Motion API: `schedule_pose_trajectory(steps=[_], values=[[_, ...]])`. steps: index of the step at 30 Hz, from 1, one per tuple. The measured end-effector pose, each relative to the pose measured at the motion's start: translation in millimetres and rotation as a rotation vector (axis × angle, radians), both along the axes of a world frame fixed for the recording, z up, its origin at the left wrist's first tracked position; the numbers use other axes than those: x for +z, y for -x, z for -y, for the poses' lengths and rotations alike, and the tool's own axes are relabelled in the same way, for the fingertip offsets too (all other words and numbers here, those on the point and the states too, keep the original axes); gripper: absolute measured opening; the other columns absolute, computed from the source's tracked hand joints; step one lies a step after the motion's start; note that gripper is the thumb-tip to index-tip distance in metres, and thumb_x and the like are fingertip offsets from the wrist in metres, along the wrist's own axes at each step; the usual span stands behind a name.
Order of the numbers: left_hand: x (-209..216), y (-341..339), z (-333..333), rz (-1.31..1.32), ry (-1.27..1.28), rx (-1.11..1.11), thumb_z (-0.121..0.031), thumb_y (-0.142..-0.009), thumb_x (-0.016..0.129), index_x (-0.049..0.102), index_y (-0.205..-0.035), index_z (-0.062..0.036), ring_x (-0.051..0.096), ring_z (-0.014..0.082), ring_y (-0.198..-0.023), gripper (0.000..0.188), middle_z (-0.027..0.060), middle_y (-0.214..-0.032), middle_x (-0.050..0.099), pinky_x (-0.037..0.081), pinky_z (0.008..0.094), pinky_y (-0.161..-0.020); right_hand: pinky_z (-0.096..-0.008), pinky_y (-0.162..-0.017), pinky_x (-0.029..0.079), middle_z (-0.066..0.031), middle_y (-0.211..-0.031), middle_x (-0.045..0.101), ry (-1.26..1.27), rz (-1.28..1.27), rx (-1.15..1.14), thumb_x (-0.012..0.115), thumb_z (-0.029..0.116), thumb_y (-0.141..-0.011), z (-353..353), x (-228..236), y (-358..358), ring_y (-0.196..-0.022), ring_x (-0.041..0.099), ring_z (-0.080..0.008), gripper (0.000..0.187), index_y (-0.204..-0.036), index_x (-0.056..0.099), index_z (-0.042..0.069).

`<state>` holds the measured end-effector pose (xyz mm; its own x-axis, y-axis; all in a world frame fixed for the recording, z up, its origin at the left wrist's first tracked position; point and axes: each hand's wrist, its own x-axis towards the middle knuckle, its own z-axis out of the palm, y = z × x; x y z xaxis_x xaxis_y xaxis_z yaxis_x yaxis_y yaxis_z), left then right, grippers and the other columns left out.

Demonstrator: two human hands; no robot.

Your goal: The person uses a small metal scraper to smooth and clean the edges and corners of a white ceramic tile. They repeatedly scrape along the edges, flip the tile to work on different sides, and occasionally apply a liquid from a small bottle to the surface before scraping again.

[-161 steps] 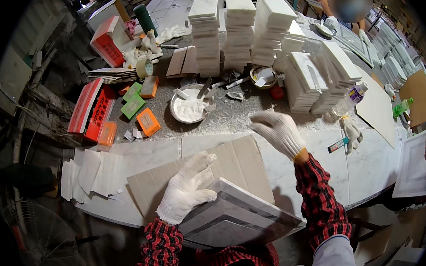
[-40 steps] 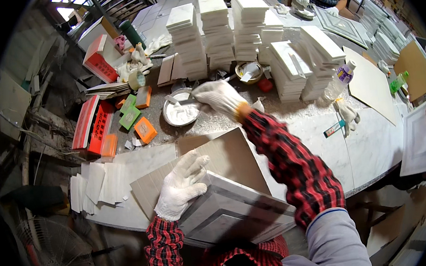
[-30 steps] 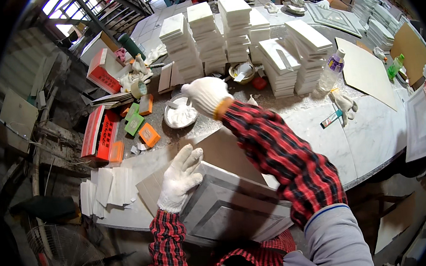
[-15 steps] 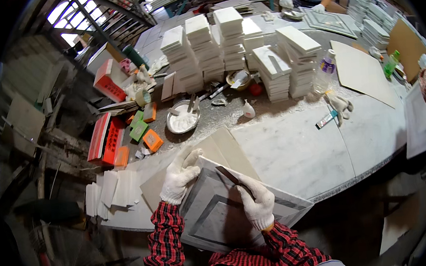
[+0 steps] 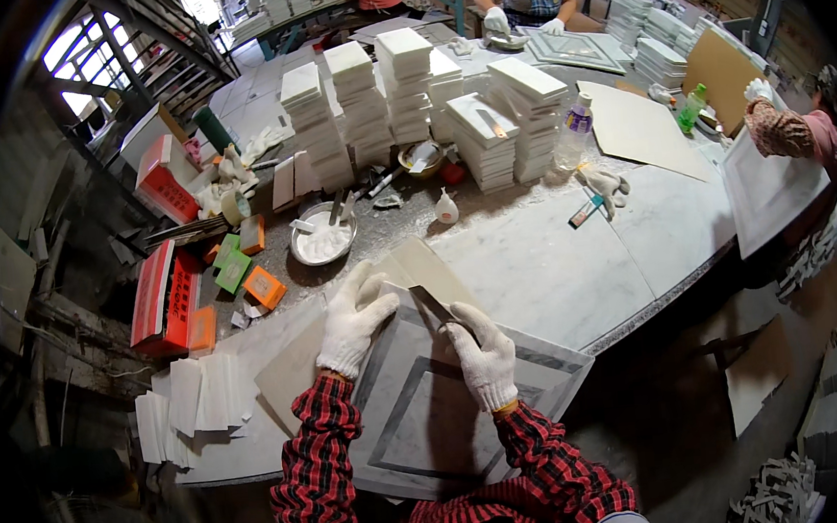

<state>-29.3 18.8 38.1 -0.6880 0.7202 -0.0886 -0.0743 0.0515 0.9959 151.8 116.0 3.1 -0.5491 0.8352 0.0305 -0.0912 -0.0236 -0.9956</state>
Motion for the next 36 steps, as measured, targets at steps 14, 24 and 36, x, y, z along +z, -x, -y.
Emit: schedule_pose_trajectory(steps=[14, 24, 36], values=[[-21.9, -12.2, 21.7, -0.587, -0.009, 0.209, -0.031, -0.101, 0.054, 0.064, -0.127, -0.0042, 0.067, 0.0373, -0.108, 0.038, 0.0227, -0.117, 0.068, 0.052, 0.0412, -0.093, -0.0250, -0.067, 0.051, -0.0070, -0.084, 0.070, -0.303, 0.145, 0.081, 0.063, 0.004, -0.094, 24.8, 5.0, 1.5, -0.070, 0.060, -0.0082, 0.053, -0.145, 0.051, 0.003], [-21.4, -9.5, 41.3, -0.717, 0.086, -0.055, -0.030, -0.102, 0.053, 0.062, -0.114, -0.0019, 0.062, 0.0456, -0.098, 0.032, 0.0233, -0.105, 0.066, 0.050, 0.0481, -0.082, -0.0265, -0.073, 0.054, -0.0112, -0.095, 0.073, -0.367, 0.144, 0.085, 0.064, 0.003, -0.092, 33.1, 7.3, 17.1, -0.078, 0.068, -0.0127, 0.058, -0.148, 0.048, 0.006], [-23.6, -10.3, 38.8, -0.755, 0.093, -0.009, -0.033, -0.101, 0.055, 0.063, -0.110, 0.0010, 0.062, 0.0444, -0.099, 0.036, 0.0232, -0.106, 0.066, 0.050, 0.0478, -0.086, -0.0392, -0.051, 0.048, -0.0114, -0.065, 0.064, -0.903, 0.514, -0.049, 0.068, 0.025, -0.092, 34.4, 14.8, 36.4, -0.053, 0.062, -0.0305, 0.062, -0.150, 0.047, 0.018]])
